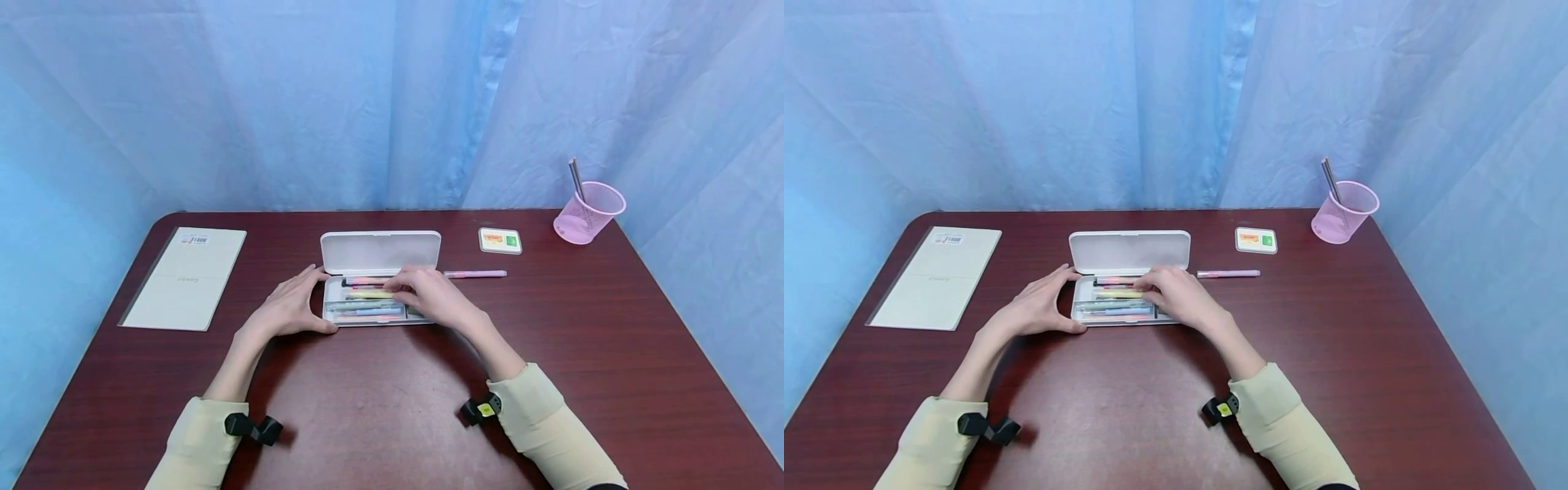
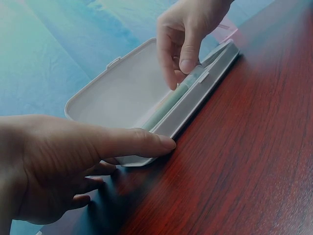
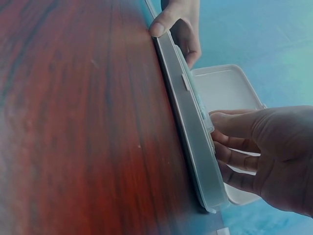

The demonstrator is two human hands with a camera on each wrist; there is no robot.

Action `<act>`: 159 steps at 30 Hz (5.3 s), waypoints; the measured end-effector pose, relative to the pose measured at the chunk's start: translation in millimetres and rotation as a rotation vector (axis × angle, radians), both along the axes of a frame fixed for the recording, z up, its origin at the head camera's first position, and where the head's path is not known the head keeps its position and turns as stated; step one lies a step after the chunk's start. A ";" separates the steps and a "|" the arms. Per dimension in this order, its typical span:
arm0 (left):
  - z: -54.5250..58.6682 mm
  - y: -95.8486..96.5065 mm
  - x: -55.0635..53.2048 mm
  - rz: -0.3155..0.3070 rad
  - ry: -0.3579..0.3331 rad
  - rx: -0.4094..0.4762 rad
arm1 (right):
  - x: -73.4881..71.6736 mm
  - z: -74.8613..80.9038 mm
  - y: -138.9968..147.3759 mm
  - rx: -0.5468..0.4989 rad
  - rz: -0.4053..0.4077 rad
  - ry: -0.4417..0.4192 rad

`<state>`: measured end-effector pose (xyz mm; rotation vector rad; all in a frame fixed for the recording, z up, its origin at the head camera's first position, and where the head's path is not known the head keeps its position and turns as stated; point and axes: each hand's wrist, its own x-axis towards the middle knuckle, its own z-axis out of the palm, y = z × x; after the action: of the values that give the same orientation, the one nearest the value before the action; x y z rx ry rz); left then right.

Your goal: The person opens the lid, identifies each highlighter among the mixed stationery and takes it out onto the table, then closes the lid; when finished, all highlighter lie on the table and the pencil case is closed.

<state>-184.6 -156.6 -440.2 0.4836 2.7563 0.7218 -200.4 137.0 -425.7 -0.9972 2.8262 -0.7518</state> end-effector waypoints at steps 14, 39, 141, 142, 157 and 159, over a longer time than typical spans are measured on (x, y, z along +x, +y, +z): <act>-0.9 -0.3 -1.1 0.005 -0.011 -0.010 | 1.3 0.0 -0.3 0.014 0.010 0.004; -1.3 0.1 -1.5 0.008 -0.007 -0.010 | 1.0 1.8 0.2 0.014 -0.005 -0.004; 2.3 2.3 0.0 0.009 -0.007 -0.003 | -15.9 -6.1 163.1 0.084 -0.160 0.062; 2.3 2.3 0.1 0.009 -0.007 -0.005 | -15.8 -6.4 163.2 0.083 -0.160 0.062; 3.3 2.7 0.8 0.013 -0.009 0.000 | -16.0 -9.8 163.1 0.113 -0.175 0.066; 2.6 2.5 0.7 0.013 -0.006 -0.002 | -16.0 -9.4 162.9 0.117 -0.177 0.068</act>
<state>-183.9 -154.1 -437.7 0.4632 2.7562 0.7226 -216.4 299.9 -435.1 -0.7794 3.0066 -0.5673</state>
